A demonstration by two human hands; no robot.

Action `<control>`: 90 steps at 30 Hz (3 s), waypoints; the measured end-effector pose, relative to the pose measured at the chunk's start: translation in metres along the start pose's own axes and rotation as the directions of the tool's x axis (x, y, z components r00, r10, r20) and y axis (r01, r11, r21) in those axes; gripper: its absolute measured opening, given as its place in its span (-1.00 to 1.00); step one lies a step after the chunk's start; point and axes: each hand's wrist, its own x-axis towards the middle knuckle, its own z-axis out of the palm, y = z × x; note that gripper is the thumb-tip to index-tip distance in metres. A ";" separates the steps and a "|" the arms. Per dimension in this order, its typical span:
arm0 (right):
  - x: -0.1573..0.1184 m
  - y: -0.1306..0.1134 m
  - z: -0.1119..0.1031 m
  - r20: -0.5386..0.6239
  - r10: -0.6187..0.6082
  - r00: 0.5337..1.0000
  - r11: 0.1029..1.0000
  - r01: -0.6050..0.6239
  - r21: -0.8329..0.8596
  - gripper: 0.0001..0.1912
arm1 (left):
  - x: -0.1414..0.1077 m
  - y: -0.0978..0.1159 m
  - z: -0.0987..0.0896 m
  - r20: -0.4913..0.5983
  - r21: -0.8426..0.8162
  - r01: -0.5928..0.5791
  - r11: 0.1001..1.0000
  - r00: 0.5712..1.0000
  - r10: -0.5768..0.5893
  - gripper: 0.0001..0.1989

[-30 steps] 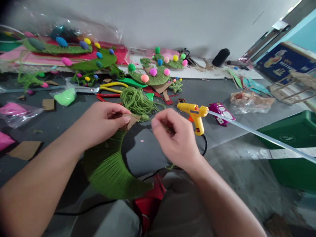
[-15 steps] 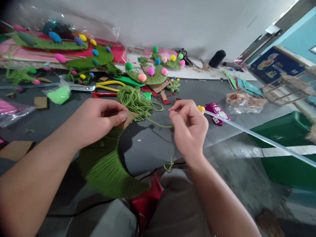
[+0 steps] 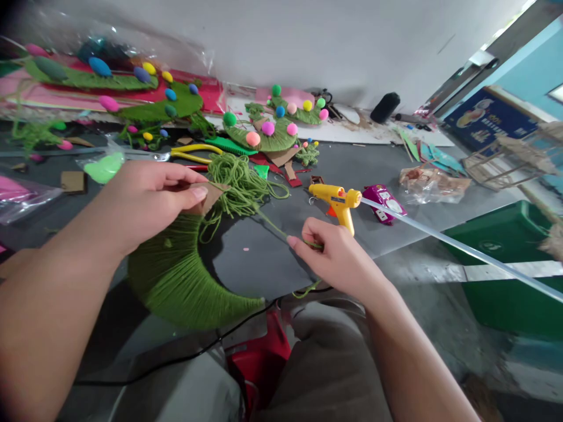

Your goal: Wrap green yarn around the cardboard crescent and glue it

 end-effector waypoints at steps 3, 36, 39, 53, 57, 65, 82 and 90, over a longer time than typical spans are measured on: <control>-0.008 0.012 -0.009 0.000 0.088 0.996 0.978 -0.087 -0.191 -0.59 | -0.001 0.003 0.001 0.018 0.032 0.035 0.999 0.999 -0.035 -0.74; 0.025 -0.047 0.046 -0.249 -0.065 0.966 0.853 0.183 0.489 -0.72 | -0.005 0.017 0.018 0.143 -0.165 -0.066 0.984 0.986 0.090 -0.80; 0.021 -0.055 0.050 -0.294 -0.124 0.948 0.907 0.228 0.355 -0.79 | -0.005 0.017 0.019 0.157 -0.172 -0.071 0.983 0.983 0.098 -0.80; 0.044 -0.072 0.037 -0.441 -0.166 0.882 0.894 0.324 0.311 -0.83 | -0.004 0.008 0.027 0.259 -0.212 -0.084 0.974 0.956 0.139 -0.81; 0.054 -0.073 0.037 -0.434 -0.163 0.886 0.867 0.339 0.365 -0.82 | -0.006 0.010 0.026 0.274 -0.187 -0.093 0.978 0.951 0.142 -0.83; 0.074 -0.078 0.033 -0.283 -0.199 0.938 0.849 0.309 0.429 -0.84 | -0.004 0.008 0.027 0.307 -0.176 -0.039 0.984 0.947 0.093 -0.79; 0.042 -0.043 0.037 0.019 -0.259 0.966 0.853 0.220 0.473 -0.83 | -0.006 0.015 0.009 0.283 -0.561 0.098 0.822 0.956 0.079 -0.83; 0.060 -0.038 0.021 0.096 -0.290 0.952 0.922 0.250 0.296 -0.76 | -0.007 0.014 0.008 0.564 -0.345 0.117 0.931 0.819 0.106 -0.86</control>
